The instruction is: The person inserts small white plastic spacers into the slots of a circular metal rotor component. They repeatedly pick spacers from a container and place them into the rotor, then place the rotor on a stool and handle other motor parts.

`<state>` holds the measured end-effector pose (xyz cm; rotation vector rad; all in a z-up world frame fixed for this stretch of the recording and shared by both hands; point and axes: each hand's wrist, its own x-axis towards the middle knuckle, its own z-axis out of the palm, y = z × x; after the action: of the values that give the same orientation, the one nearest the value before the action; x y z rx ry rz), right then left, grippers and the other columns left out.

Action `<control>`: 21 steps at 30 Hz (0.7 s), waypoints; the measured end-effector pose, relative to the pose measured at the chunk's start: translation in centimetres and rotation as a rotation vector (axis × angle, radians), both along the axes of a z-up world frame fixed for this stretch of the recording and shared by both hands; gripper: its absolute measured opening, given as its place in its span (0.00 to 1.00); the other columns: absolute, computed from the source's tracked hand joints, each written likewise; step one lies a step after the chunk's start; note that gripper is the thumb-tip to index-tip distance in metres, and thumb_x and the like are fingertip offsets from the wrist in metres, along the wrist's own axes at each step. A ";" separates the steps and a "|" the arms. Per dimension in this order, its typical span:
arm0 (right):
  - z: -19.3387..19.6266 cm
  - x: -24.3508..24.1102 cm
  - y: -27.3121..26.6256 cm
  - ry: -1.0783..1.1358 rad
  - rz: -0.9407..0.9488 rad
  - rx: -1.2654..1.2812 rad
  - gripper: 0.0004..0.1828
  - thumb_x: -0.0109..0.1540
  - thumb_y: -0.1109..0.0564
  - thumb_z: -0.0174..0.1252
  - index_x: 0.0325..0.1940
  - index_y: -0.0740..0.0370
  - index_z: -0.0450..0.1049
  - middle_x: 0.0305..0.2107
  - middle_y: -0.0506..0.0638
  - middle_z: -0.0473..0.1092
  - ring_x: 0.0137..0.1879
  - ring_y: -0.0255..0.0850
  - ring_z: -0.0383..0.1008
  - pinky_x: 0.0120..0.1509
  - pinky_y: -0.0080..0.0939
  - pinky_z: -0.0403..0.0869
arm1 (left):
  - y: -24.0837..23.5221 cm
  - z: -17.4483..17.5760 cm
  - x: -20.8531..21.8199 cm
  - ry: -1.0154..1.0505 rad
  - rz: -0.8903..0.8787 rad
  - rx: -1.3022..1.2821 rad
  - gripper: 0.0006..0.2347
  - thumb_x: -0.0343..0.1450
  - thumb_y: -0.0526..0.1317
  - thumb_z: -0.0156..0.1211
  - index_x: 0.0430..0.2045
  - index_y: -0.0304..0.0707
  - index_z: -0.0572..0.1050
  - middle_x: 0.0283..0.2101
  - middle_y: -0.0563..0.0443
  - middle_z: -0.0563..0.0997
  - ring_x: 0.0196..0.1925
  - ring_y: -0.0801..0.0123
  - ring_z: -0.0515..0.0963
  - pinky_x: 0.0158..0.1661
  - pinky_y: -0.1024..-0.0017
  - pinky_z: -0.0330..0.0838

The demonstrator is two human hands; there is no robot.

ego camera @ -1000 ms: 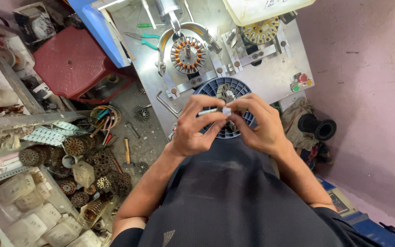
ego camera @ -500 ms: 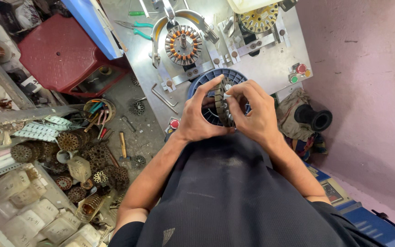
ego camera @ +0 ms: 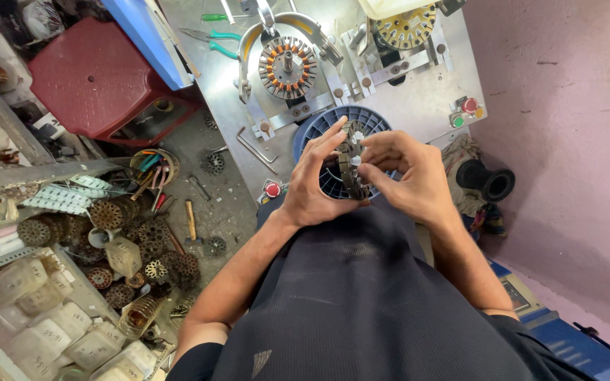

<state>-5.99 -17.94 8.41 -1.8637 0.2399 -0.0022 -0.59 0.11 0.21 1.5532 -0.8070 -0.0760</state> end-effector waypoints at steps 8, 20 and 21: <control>-0.3 0.3 -0.9 0.060 0.030 -0.039 0.06 0.61 0.68 0.64 0.43 0.69 0.80 0.31 0.52 0.80 0.38 0.35 0.83 0.43 0.32 0.82 | -0.1 -0.6 0.1 -0.002 -0.012 -0.017 0.47 0.56 0.40 0.87 0.69 0.42 0.58 0.75 0.40 0.61 0.73 0.53 0.69 0.65 0.63 0.78; 1.0 1.6 -0.4 -0.078 0.115 -0.319 0.06 0.59 0.67 0.67 0.41 0.65 0.81 0.34 0.51 0.79 0.37 0.36 0.82 0.41 0.32 0.78 | -0.2 -0.6 0.3 0.058 -0.023 -0.042 0.47 0.56 0.39 0.86 0.68 0.43 0.58 0.75 0.41 0.60 0.74 0.53 0.68 0.63 0.64 0.79; 1.3 2.0 -1.2 -0.103 0.130 -0.331 0.06 0.60 0.67 0.67 0.41 0.65 0.81 0.34 0.51 0.79 0.38 0.36 0.82 0.43 0.32 0.79 | -0.2 -0.5 0.3 0.071 -0.027 -0.045 0.47 0.56 0.40 0.86 0.69 0.43 0.58 0.75 0.41 0.60 0.74 0.54 0.68 0.63 0.64 0.79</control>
<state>-3.99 -19.18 9.73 -2.1984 0.0473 -0.0509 -0.26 -0.13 -0.25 1.4892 -0.7687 -0.1307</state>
